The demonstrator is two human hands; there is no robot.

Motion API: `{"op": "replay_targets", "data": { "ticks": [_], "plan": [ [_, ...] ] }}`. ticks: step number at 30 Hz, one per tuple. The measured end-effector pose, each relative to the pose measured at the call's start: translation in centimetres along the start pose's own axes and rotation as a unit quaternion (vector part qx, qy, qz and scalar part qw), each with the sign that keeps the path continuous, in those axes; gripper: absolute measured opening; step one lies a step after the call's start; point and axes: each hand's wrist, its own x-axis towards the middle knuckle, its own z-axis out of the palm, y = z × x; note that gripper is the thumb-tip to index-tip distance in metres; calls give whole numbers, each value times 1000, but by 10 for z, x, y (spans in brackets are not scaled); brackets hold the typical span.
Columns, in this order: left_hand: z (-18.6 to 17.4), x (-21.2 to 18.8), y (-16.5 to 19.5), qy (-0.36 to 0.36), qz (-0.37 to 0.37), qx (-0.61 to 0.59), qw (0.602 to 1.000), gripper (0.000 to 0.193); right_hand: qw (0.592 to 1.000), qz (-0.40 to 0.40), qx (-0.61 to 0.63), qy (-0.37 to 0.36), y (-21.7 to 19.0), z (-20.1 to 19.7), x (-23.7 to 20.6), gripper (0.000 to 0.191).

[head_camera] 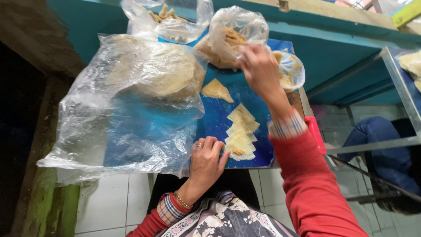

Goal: The person folds triangular pastry wrappers at a small table. They place filling from a plastic bag onto a wrapper using a spoon, then fold the wrapper over the filling into a triangular parcel and set the finished parcel aside, repeating the process with more wrappers.

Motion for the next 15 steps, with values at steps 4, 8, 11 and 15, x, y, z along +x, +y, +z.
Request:
{"op": "replay_targets", "data": {
  "ticks": [4, 8, 11, 15],
  "plan": [
    [5, 1, -3, -14, 0, 21, 1000, 17, 968, 184, 143, -93, -70, -96, -109, 6],
    [10, 4, -5, -14, -9, 34, 999, 14, 902, 390, 134, -129, -132, -113, -176, 20],
    [13, 2, -3, 4, -12, 75, 997, 17, 951, 297, 80, -24, -149, -101, -195, 18],
    [14, -3, 3, -7, -32, 100, 994, 15, 923, 356, 133, -54, -147, -95, -201, 10]
  ]
}}
